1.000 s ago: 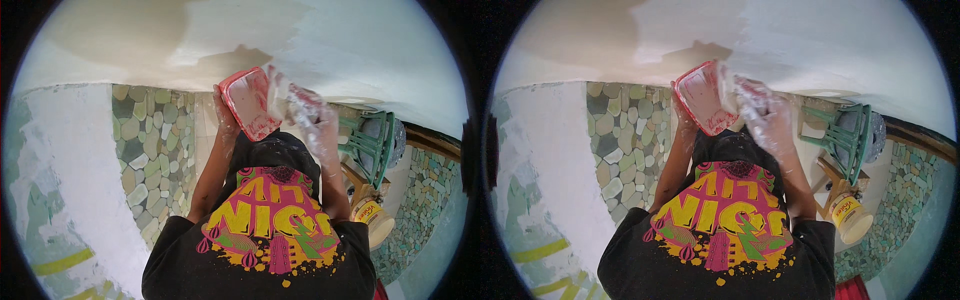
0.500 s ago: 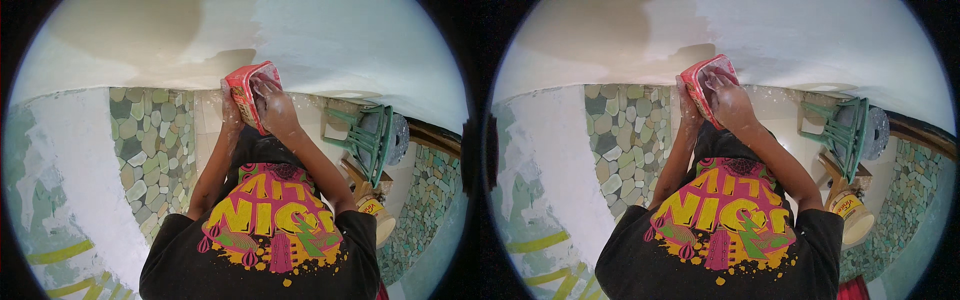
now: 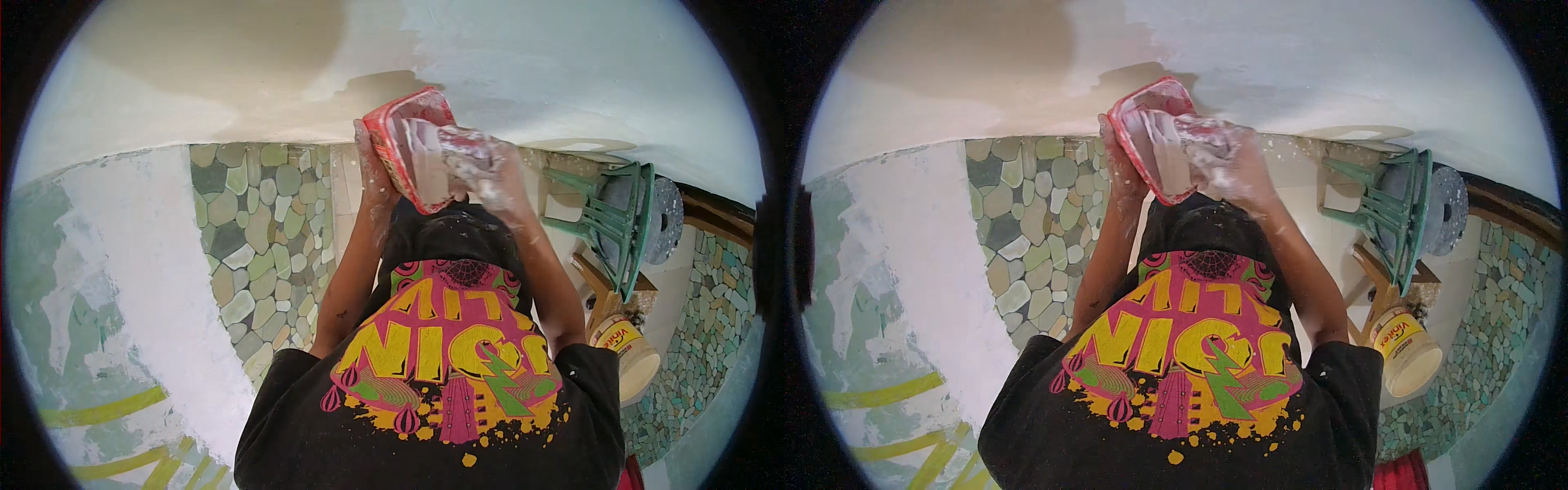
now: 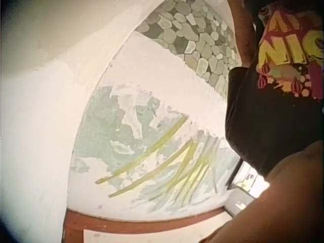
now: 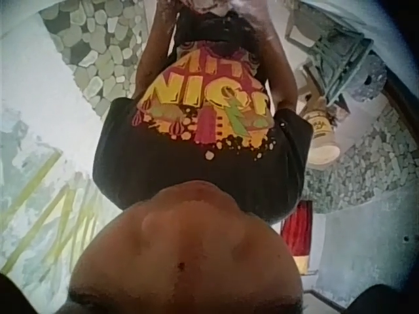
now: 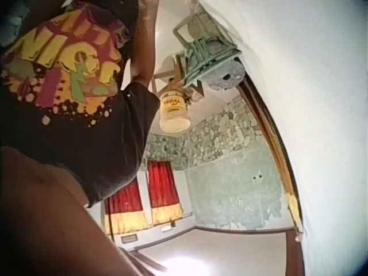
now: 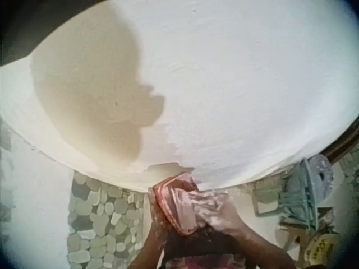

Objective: The recorder applies a white plaster or patching compound to a wall using their hands and a small plastic spatula.

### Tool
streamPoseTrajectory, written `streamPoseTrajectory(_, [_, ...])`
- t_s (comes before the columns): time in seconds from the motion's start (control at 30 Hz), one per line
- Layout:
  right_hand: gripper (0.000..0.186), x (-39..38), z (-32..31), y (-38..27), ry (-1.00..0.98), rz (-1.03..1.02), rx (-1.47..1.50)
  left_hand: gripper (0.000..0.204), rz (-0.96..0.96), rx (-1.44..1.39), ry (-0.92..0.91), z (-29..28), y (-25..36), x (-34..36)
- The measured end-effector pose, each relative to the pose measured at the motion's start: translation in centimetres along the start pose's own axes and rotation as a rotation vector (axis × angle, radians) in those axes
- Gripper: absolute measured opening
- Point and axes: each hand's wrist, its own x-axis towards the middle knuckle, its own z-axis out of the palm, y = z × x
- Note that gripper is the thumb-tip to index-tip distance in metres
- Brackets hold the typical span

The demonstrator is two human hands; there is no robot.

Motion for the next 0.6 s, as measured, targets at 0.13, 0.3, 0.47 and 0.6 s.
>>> streamPoseTrajectory(0.13, [0.027, -1.0, -3.4, 0.5, -0.081, 0.087, 0.632, 0.079, -0.017, -0.133, 0.015, -0.3, 0.9, -0.3])
streamPoseTrajectory(0.3, [0.034, -1.9, -2.1, 0.7, 0.096, 0.084, 1.058, 0.073, 0.055, -0.184, 0.006, -3.7, 0.0, -0.4])
streamPoseTrajectory(0.47, [0.043, -1.7, -0.7, 1.0, 0.104, -0.071, 1.054, 0.066, -0.045, -0.29, 0.024, -7.7, 0.3, -1.6])
streamPoseTrajectory(0.6, [0.038, 0.1, 0.9, 0.8, 0.478, -0.198, 0.272, 0.069, -0.034, -0.289, -0.005, -9.5, 2.6, -2.4])
